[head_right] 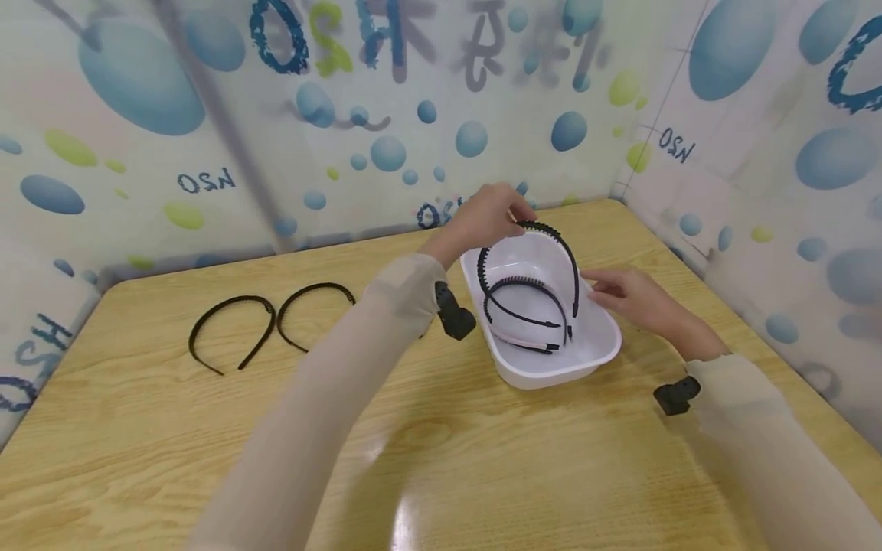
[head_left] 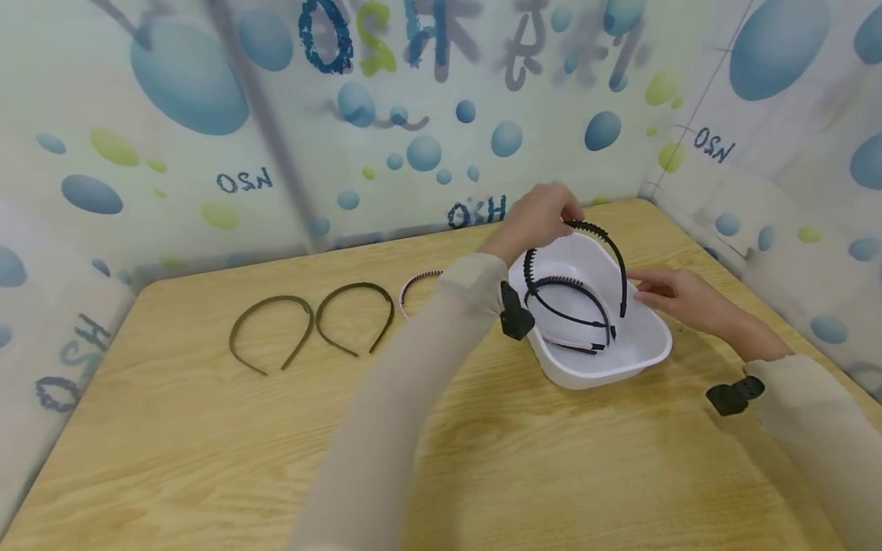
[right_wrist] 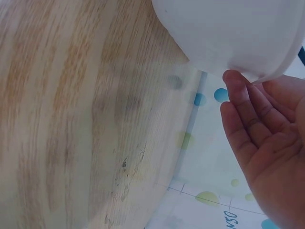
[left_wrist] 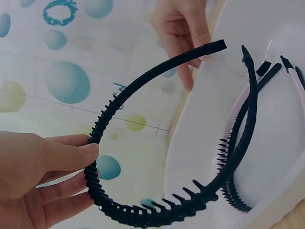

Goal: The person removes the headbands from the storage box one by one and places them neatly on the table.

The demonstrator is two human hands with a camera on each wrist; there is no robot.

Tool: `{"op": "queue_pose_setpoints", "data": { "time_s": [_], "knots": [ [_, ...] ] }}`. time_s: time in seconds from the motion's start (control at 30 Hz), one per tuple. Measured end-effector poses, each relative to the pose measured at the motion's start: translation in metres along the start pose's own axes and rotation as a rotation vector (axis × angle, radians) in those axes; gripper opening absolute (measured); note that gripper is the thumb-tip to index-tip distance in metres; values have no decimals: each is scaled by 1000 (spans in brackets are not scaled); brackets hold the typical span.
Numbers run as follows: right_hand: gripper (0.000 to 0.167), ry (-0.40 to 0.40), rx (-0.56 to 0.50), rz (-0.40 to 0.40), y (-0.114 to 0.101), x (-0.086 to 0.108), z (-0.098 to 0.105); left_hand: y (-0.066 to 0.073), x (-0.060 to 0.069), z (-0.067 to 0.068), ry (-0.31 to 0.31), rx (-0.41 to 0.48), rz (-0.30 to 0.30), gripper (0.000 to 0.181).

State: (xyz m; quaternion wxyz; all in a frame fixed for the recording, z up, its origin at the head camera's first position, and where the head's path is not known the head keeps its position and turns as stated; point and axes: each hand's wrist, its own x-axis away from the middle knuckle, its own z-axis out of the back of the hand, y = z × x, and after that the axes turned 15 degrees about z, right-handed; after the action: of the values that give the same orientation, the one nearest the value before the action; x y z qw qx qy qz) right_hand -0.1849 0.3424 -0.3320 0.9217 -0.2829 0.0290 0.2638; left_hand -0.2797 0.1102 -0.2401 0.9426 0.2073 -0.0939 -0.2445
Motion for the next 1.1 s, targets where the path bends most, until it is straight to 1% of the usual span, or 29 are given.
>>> {"op": "queue_pose_setpoints", "data": {
  "time_s": [0.17, 0.3, 0.4, 0.47, 0.63, 0.83, 1.0, 1.1],
  "knots": [
    [39, -8, 8, -21, -3, 1, 1, -1, 6, 16, 25, -3, -34, 29],
    [40, -12, -6, -30, -4, 1, 1, -3, 11, 28, 42, 9, -37, 30],
    [40, -9, -7, -19, -4, 1, 1, -5, 17, 36, 45, 24, -32, 30],
    [40, -5, -6, -8, -3, 2, 1, -8, 21, 41, 51, 28, -42, 30],
    [39, -4, 5, -4, -3, 1, 1, -16, 31, 53, 77, 8, -61, 30],
    [39, -9, 16, -10, -4, 0, 1, -28, 42, 64, 94, -21, -41, 30],
    [39, -4, 8, 6, -2, 0, 1, -38, 52, 72, 123, -34, -57, 28],
    [39, 2, -6, 16, -2, 1, 0, -43, 60, 77, 138, -51, -55, 28]
  ]
}}
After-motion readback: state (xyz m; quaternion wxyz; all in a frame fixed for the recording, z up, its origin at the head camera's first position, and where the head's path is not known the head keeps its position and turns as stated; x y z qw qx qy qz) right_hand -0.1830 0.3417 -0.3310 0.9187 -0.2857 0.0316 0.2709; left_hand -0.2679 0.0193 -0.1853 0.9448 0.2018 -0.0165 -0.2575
